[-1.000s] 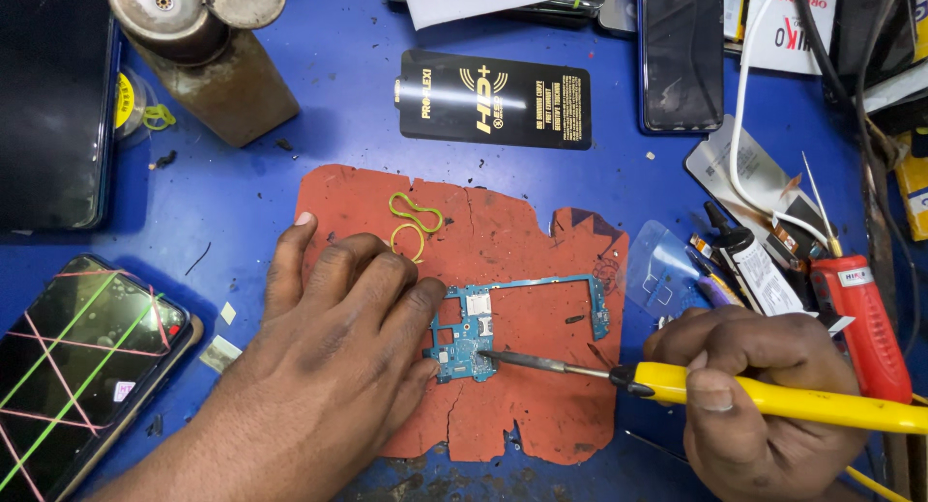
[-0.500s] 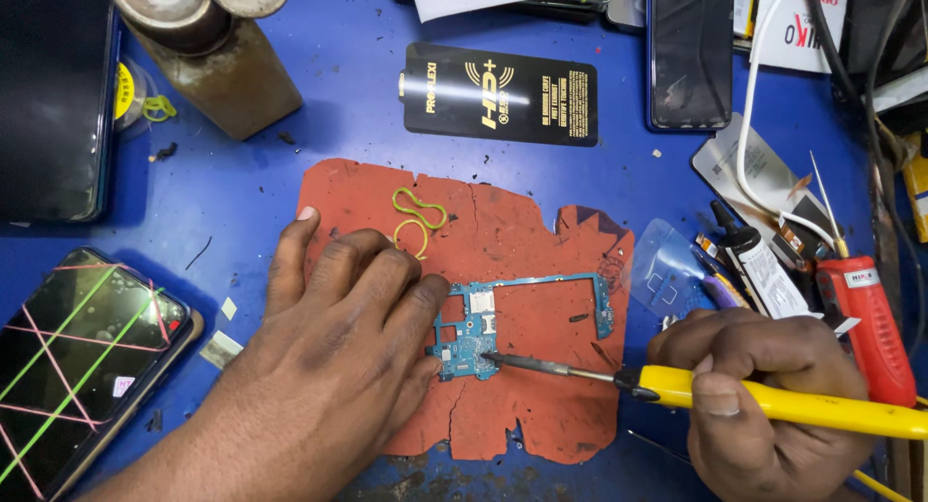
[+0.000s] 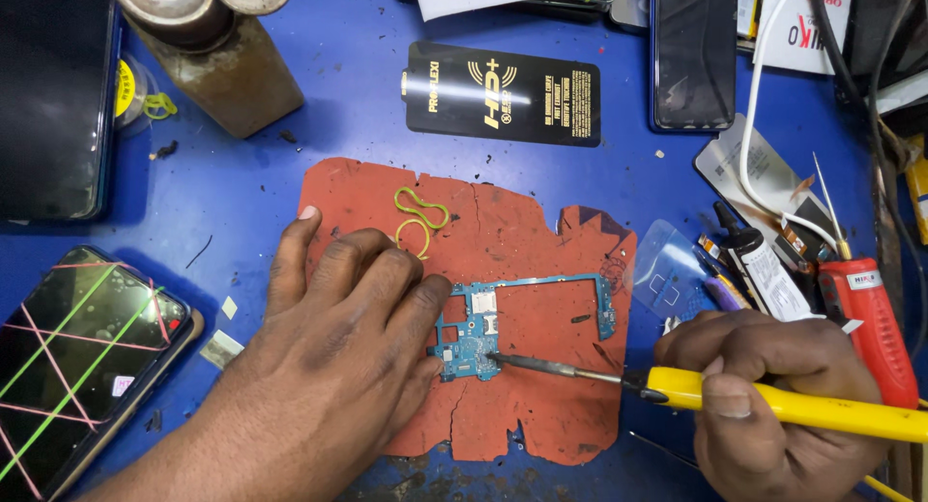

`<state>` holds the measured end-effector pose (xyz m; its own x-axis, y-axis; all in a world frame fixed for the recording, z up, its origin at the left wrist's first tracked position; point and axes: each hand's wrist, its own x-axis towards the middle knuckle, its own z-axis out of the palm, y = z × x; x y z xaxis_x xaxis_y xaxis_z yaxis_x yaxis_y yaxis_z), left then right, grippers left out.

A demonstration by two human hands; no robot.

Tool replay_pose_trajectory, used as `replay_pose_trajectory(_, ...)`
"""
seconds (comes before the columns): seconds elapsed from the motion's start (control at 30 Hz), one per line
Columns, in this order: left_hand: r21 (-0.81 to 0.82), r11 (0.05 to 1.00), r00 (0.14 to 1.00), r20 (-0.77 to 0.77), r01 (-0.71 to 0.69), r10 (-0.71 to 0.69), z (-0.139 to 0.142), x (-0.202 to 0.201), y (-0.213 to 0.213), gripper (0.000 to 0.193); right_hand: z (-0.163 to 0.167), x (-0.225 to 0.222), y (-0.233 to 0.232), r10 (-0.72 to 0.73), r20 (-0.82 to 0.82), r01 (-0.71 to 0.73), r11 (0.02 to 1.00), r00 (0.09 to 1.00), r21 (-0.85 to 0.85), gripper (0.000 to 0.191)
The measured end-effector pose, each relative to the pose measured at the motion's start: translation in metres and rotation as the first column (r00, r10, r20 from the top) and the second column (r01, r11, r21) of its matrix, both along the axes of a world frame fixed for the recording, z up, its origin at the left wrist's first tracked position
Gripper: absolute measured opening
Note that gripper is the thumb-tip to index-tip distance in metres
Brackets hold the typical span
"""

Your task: The person uses a soldering iron to heat and remove a small component from a blue circuit board. They then use a purple plastic tool to scrape the area and a white tissue to wipe the board clean. The person continues soldering other areas of the board and removes another small component.

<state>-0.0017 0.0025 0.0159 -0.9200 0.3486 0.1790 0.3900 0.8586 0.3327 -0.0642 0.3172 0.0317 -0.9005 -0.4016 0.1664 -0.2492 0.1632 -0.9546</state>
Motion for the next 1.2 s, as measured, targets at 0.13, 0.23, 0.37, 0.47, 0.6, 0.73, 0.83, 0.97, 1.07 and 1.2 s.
replay_pose_trajectory(0.13, -0.001, 1.0, 1.0, -0.001, 0.003, -0.003, 0.0, 0.0, 0.0, 0.06, -0.004, 0.001, 0.002, -0.055, -0.011, 0.054, 0.998, 0.998, -0.02, 0.024)
replay_pose_trajectory(0.23, -0.009, 1.0, 1.0, -0.009, 0.004, -0.004, 0.001, 0.0, 0.0, 0.06, -0.002, -0.001, 0.005, -0.016, -0.021, 0.017, 1.0, 1.0, 0.021, 0.025)
replay_pose_trajectory(0.37, -0.017, 1.0, 1.0, -0.013, 0.007, -0.007, 0.001, 0.0, 0.0, 0.059, -0.002, -0.001, 0.006, -0.029, -0.039, 0.029, 1.0, 0.999, 0.007, 0.026)
replay_pose_trajectory(0.47, -0.024, 1.0, 1.0, -0.018, 0.008, -0.009, 0.001, 0.0, 0.0, 0.059, -0.004, 0.0, 0.003, -0.053, -0.052, 0.052, 0.999, 0.997, -0.01, 0.026)
replay_pose_trajectory(0.6, -0.029, 1.0, 1.0, -0.003, 0.009, -0.009, 0.001, 0.0, 0.0, 0.059, -0.001, -0.003, 0.002, -0.035, -0.071, 0.036, 0.999, 0.997, 0.013, 0.026)
replay_pose_trajectory(0.73, -0.026, 1.0, 1.0, -0.019, 0.013, -0.014, 0.001, 0.0, -0.001, 0.058, 0.007, -0.009, 0.007, 0.079, -0.012, -0.077, 0.992, 0.997, 0.102, 0.027)
replay_pose_trajectory(0.83, -0.025, 1.0, 1.0, -0.017, 0.012, -0.012, 0.001, 0.0, -0.001, 0.058, 0.008, -0.01, 0.008, 0.086, 0.005, -0.086, 0.99, 0.996, 0.114, 0.027)
replay_pose_trajectory(0.97, -0.034, 0.999, 1.0, -0.011, 0.011, -0.011, 0.001, 0.0, -0.001, 0.058, 0.006, -0.005, 0.009, 0.064, 0.042, -0.067, 0.994, 0.997, 0.087, 0.026)
replay_pose_trajectory(1.07, -0.044, 0.999, 1.0, -0.018, 0.014, -0.015, 0.002, 0.0, -0.001, 0.058, 0.004, -0.002, 0.011, 0.03, 0.04, -0.033, 0.997, 0.999, 0.073, 0.026)
replay_pose_trajectory(1.2, -0.035, 0.999, 1.0, -0.014, 0.012, -0.012, 0.001, 0.0, -0.001, 0.059, 0.001, -0.002, 0.011, 0.004, -0.008, -0.003, 0.998, 1.0, 0.055, 0.024)
